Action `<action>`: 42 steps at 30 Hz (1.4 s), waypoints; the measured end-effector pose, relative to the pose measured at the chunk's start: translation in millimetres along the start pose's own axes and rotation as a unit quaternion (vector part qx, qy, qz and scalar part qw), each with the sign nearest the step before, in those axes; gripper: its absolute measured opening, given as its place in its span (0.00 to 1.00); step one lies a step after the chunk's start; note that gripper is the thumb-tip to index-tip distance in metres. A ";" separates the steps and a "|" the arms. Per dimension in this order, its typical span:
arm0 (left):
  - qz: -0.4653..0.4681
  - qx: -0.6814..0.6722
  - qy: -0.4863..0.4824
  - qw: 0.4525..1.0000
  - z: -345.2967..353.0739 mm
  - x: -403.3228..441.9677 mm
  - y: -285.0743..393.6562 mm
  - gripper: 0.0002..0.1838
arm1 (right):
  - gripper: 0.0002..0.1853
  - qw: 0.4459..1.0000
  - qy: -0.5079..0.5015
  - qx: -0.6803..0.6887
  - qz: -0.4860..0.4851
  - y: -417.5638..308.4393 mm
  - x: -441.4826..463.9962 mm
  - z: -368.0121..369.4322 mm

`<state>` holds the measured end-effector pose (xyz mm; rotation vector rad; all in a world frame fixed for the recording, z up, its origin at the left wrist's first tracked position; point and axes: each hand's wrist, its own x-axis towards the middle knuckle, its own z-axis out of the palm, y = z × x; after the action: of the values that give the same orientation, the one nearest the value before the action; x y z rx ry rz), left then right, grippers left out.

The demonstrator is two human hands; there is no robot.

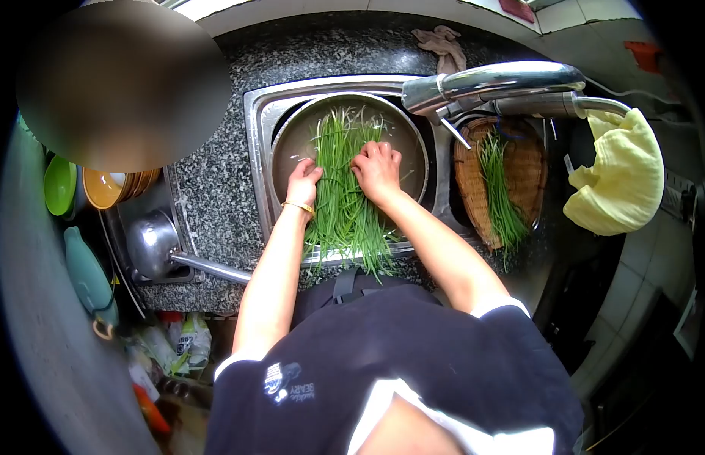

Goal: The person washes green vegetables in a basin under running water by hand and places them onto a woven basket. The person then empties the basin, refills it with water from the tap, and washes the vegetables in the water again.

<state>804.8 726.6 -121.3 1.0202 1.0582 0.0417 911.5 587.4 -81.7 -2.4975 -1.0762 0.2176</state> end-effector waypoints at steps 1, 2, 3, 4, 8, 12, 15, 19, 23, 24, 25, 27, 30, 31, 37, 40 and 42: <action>0.012 0.005 0.014 1.000 0.8 -0.4 -0.8 0.25 | 0.04 1.000 0.002 0.000 0.002 1.4 -1.3 -2.1; 0.013 0.006 0.012 1.000 1.1 -1.1 -1.4 0.25 | 0.04 1.000 0.007 0.004 0.006 3.3 -3.1 -5.0; 0.012 0.007 0.008 1.000 2.4 -5.4 2.0 0.25 | 0.04 1.000 0.011 0.007 0.010 5.3 -6.0 -7.9; 0.012 0.009 0.002 1.000 4.2 -9.8 5.8 0.26 | 0.04 1.000 0.014 0.006 0.012 7.3 -9.2 -11.3; 0.037 0.072 0.016 0.997 5.3 -20.0 9.0 0.28 | 0.04 0.996 0.013 0.065 0.057 13.4 -30.0 -35.8; 0.102 0.169 0.047 0.979 0.6 -33.4 5.3 0.31 | 0.04 0.979 0.067 0.180 0.061 22.1 -59.3 -71.2; 0.164 0.200 0.064 0.964 -6.2 -47.6 -1.1 0.31 | 0.10 0.961 0.031 0.260 0.088 42.5 -86.7 -94.3; 0.207 0.304 0.110 0.923 -11.0 -81.8 2.9 0.31 | 0.11 0.942 0.038 0.311 0.121 53.1 -117.2 -125.0; 0.242 0.364 0.136 0.889 -9.8 -103.7 -6.1 0.32 | 0.10 0.959 0.129 0.218 0.126 67.3 -140.4 -130.4; 0.244 0.364 0.138 0.888 -8.4 -108.0 -7.4 0.33 | 0.10 0.959 0.132 0.218 0.122 72.4 -144.3 -127.7; 0.247 0.363 0.141 0.888 -6.5 -111.9 -9.1 0.33 | 0.11 0.963 0.155 0.192 0.113 77.2 -148.0 -124.3; 0.256 0.368 0.149 0.881 -3.8 -120.1 -11.6 0.33 | 0.12 0.974 0.152 0.134 0.101 83.6 -154.3 -124.6; 0.274 0.370 0.153 0.874 -0.9 -131.3 -12.9 0.33 | 0.10 0.993 0.054 -0.069 0.079 83.9 -161.9 -133.1; 0.276 0.370 0.156 0.873 -0.2 -135.2 -13.1 0.33 | 0.05 0.988 -0.078 -0.091 0.101 82.8 -161.9 -141.8; 0.284 0.354 0.183 0.872 1.4 -163.4 -14.2 0.31 | 0.26 0.991 -0.020 -0.116 0.068 94.0 -182.6 -143.8; 0.277 0.345 0.186 0.877 4.1 -172.5 -18.1 0.31 | 0.24 0.992 0.069 -0.099 0.039 97.8 -189.6 -145.1; 0.271 0.345 0.193 0.878 6.6 -179.3 -18.4 0.30 | 0.22 0.998 0.026 0.054 -0.022 104.4 -195.2 -129.7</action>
<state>706.3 626.1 -8.4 2.0091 1.1353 0.3576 884.4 341.7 -12.8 -2.3684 -1.0696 0.1920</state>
